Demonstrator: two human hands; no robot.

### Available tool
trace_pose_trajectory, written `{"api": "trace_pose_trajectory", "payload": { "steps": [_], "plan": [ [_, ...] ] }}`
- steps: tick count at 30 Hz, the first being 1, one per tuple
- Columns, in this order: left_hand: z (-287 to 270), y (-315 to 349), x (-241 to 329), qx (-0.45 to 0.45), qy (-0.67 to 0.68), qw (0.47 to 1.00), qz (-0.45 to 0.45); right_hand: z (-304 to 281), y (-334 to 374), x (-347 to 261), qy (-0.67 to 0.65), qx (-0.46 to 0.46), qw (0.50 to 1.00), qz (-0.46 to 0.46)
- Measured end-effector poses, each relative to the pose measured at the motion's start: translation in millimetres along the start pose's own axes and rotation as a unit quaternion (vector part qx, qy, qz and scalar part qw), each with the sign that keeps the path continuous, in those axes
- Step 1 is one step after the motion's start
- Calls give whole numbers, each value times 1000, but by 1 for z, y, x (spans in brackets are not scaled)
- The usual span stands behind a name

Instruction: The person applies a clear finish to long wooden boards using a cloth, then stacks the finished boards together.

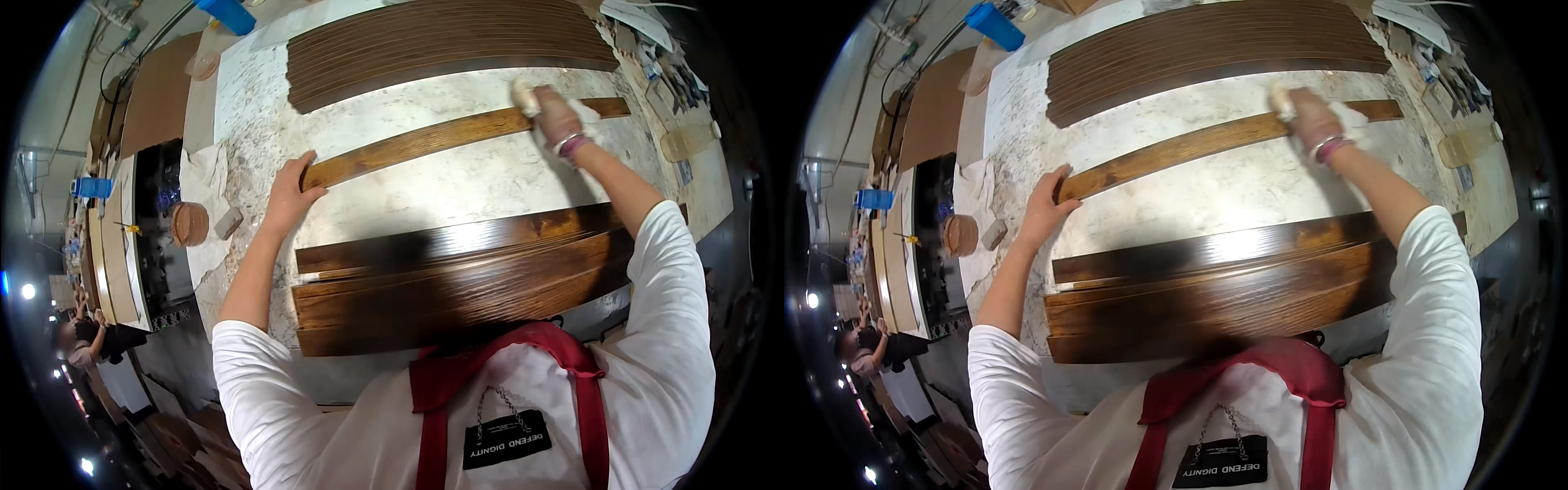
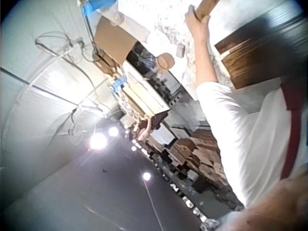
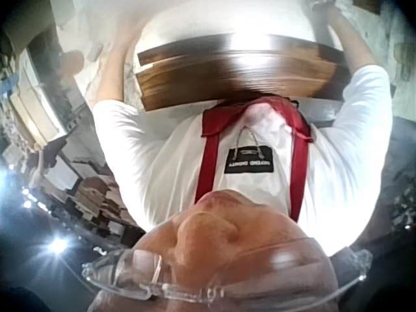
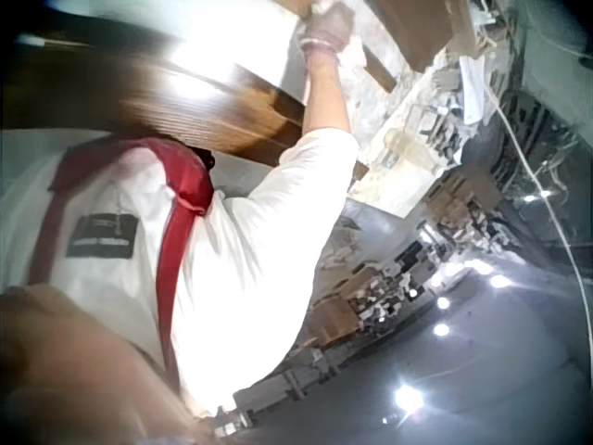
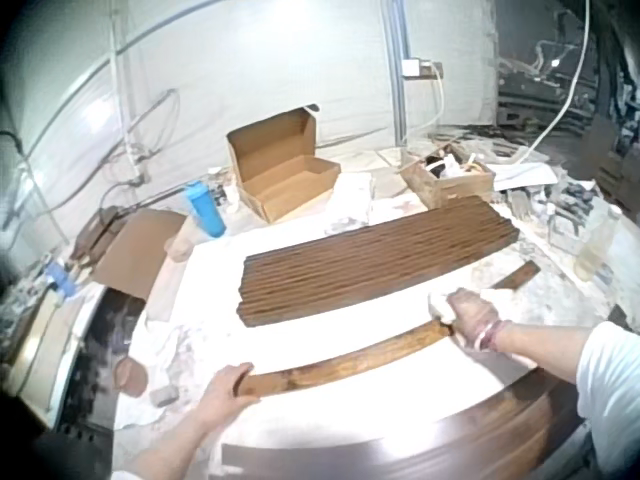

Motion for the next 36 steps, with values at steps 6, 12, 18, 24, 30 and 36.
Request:
{"api": "trace_pose_trajectory", "payload": {
  "steps": [6,12,18,24,30,36],
  "plan": [
    [2,12,4,86,188,978,-30,99,-12,-311,-184,-86,946,-252],
    [1,19,-14,81,169,980,-63,116,-7,-366,-64,-254,918,-297],
    [-4,13,-13,30,81,996,-24,39,-2,-22,-262,-199,929,169],
    [5,-35,95,-42,-206,968,138,-64,29,172,164,-197,948,191],
    [107,-108,203,-89,-120,974,173,-59,-3,79,96,-72,992,28],
    [105,-148,214,-211,-36,966,147,-133,44,148,-36,-41,983,174]
  ]
}}
Point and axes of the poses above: each hand's wrist, its own y-axis away from the middle knuckle, its own z-axis out of the palm, x = y × z, the point moved 8 cm from there along -y, towards the middle knuckle, and after that the axes turned 5 degrees about -x, right-handed, at the moved point
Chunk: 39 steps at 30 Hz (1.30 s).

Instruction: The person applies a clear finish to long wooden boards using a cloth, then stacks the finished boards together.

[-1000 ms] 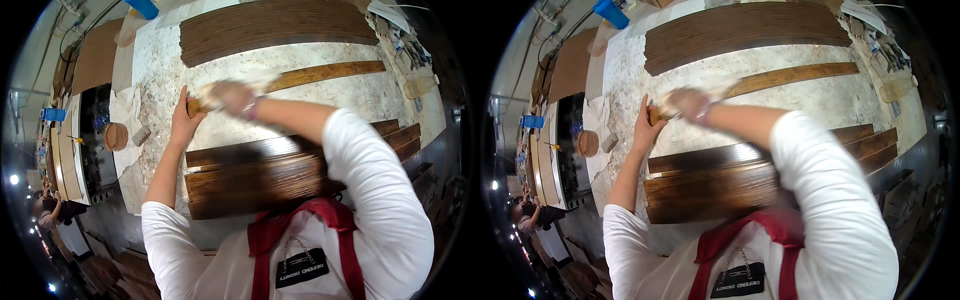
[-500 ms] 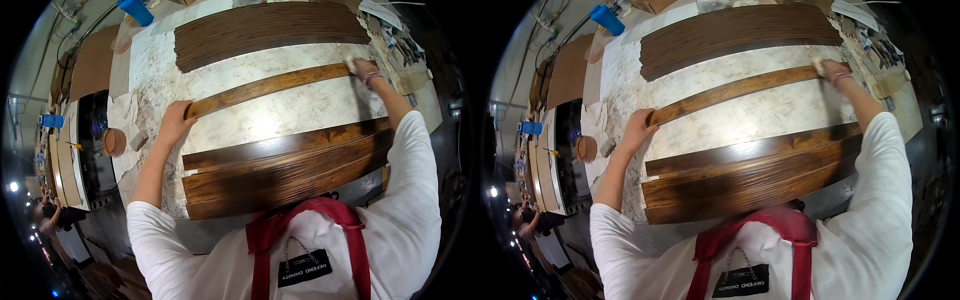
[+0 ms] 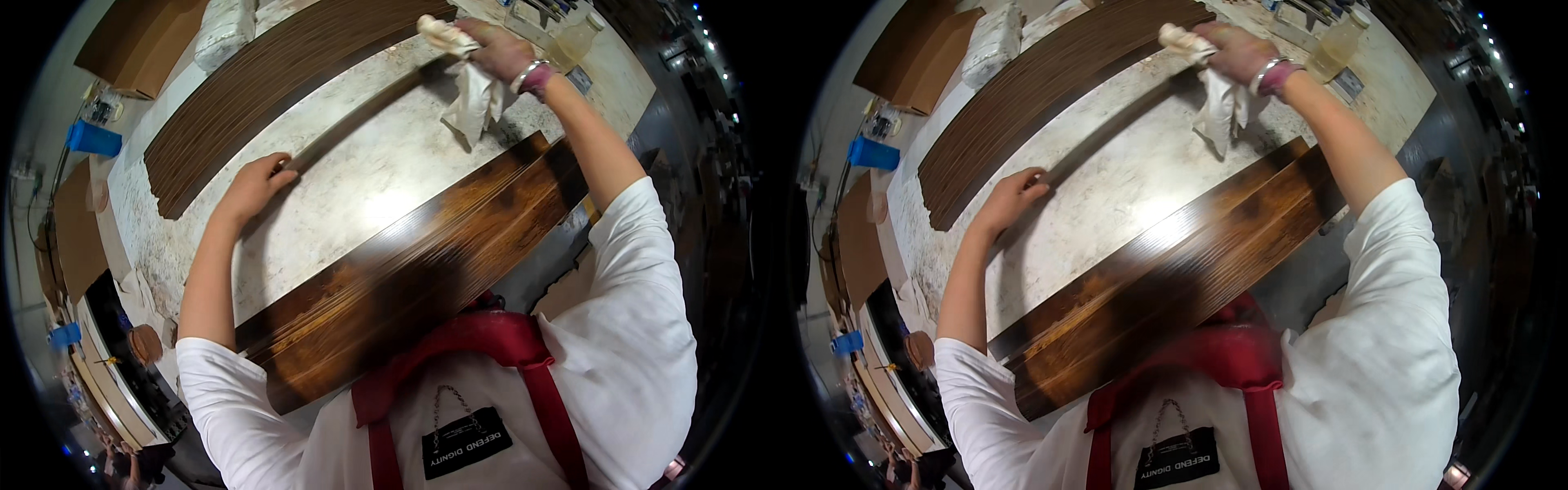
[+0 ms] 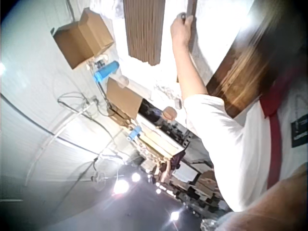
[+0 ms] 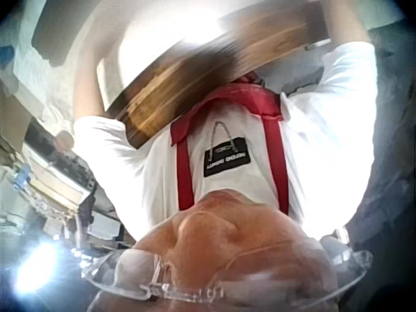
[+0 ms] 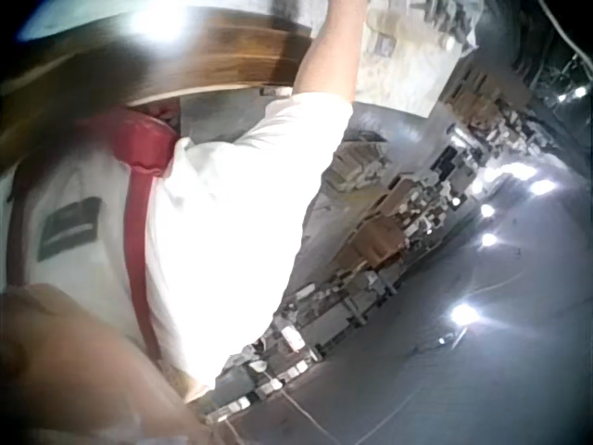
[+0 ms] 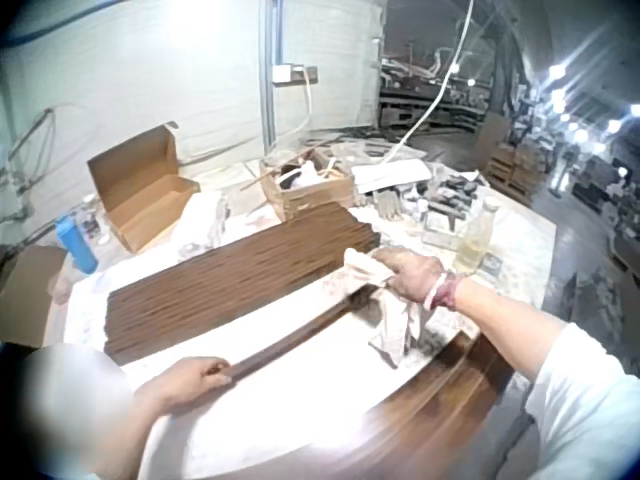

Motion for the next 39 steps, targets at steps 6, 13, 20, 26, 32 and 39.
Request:
{"api": "trace_pose_trajectory", "payload": {
  "steps": [6,13,20,26,32,39],
  "plan": [
    [-5,-17,-7,136,-104,983,-71,-34,-6,78,-121,122,985,-12],
    [20,52,23,50,18,996,-76,-106,19,57,-82,221,956,-177],
    [71,109,73,-107,-2,994,-5,-83,-15,63,-309,168,926,-140],
    [-20,30,13,173,-232,957,13,23,-11,14,-35,14,997,-66],
    [-20,10,-52,253,-341,898,-114,56,-13,25,13,-85,996,34],
    [-29,2,-73,227,-264,934,-84,91,-8,41,48,-208,974,75]
  ]
}}
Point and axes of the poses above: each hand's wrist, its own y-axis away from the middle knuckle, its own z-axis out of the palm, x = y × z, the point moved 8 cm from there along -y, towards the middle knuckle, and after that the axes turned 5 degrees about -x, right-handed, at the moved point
